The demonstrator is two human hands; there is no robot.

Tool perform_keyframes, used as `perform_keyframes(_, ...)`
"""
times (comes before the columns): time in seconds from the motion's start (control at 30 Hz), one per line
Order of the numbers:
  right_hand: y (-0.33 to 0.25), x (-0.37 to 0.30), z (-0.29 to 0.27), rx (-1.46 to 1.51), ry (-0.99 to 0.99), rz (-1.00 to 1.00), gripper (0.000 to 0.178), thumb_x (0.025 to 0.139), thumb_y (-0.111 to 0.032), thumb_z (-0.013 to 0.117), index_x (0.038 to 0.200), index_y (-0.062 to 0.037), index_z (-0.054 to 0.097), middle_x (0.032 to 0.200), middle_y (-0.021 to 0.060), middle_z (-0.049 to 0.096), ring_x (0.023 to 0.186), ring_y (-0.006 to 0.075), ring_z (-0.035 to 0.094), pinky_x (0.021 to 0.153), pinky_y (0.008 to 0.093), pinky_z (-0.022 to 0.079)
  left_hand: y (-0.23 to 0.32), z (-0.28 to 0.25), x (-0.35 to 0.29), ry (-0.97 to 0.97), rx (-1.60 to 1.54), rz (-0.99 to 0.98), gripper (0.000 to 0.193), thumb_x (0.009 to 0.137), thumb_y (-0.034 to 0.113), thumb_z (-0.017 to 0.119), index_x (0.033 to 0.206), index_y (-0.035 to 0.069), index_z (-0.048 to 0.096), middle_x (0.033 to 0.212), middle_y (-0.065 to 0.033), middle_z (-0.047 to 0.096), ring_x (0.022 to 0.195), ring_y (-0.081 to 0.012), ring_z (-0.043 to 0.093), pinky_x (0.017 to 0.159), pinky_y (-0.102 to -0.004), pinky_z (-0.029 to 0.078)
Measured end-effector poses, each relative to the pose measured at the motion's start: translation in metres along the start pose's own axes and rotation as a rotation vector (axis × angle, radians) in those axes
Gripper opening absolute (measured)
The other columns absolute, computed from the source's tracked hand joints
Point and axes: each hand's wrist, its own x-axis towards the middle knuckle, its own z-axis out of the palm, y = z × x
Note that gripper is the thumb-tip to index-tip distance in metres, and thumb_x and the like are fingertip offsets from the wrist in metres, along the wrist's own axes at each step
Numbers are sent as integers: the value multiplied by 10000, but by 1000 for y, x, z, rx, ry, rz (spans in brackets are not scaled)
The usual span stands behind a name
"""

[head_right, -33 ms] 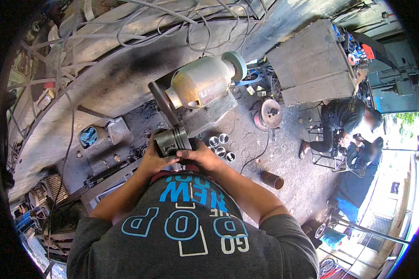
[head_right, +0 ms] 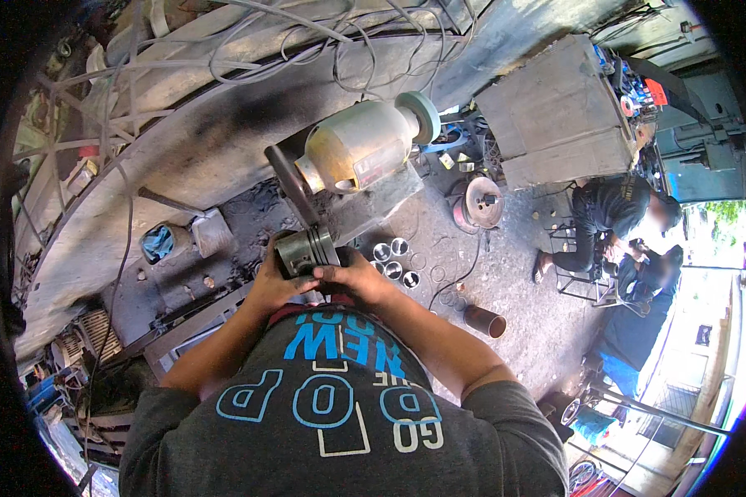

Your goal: The person uses a bench grinder to smooth the edges of several cylindrical metal parts. They hold each part against the spinning wheel, rotate it to grind different sides, and then place it on the floor before picking up the next one.

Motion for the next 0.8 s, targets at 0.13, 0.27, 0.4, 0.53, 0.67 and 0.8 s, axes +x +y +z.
perform_keyframes(0.13, 11, 18, 3, 178, 118, 300, 528, 812, -449, 755, 1104, -26, 633, 987, 99, 660, 837, 206, 618, 710, 303, 470, 2, -8, 7, 72, 2, -214, 832, 703, 190, 866, 1319, -22, 349, 1160, -131, 607, 1079, -226, 599, 920, -355, 501)
perform_keyframes(0.27, 17, 27, 2, 290, 110, 302, 510, 819, -425, 752, 1127, -39, 628, 990, 97, 659, 805, 208, 612, 706, 310, 471, 2, -12, 11, 129, -14, -324, 820, 699, 185, 869, 1309, -26, 362, 1143, -133, 614, 1071, -227, 602, 913, -352, 504)
perform_keyframes(0.4, 11, 17, 0, 79, 42, 180, 570, 797, -317, 778, 1218, 0, 560, 1080, 119, 648, 907, 226, 628, 797, 337, 491, 0, -10, 0, 64, 117, -112, 916, 649, 143, 894, 1354, -10, 329, 1208, -146, 581, 1109, -234, 585, 935, -367, 498)
perform_keyframes(0.53, 4, 9, 0, -47, -83, 48, 709, 765, -194, 786, 1333, 58, 445, 1189, 161, 623, 1065, 250, 621, 954, 374, 484, -3, -8, -6, 36, 62, 4, 1035, 594, 114, 916, 1406, 40, 279, 1285, -146, 524, 1175, -241, 546, 976, -390, 479)
perform_keyframes(0.67, 4, 18, 0, -58, -102, 95, 757, 744, -179, 793, 1348, 74, 415, 1181, 168, 624, 1053, 255, 626, 956, 371, 483, -6, -11, -8, 57, 25, -64, 1092, 570, 128, 926, 1429, 69, 255, 1315, -140, 499, 1209, -251, 525, 1000, -404, 465)
perform_keyframes(0.8, 7, 22, 0, -111, -121, 42, 774, 735, -170, 794, 1360, 67, 403, 1173, 164, 627, 1061, 251, 624, 956, 369, 483, -6, -16, -11, 33, -38, -8, 1099, 573, 156, 928, 1432, 65, 248, 1326, -144, 493, 1219, -260, 520, 1011, -405, 457)
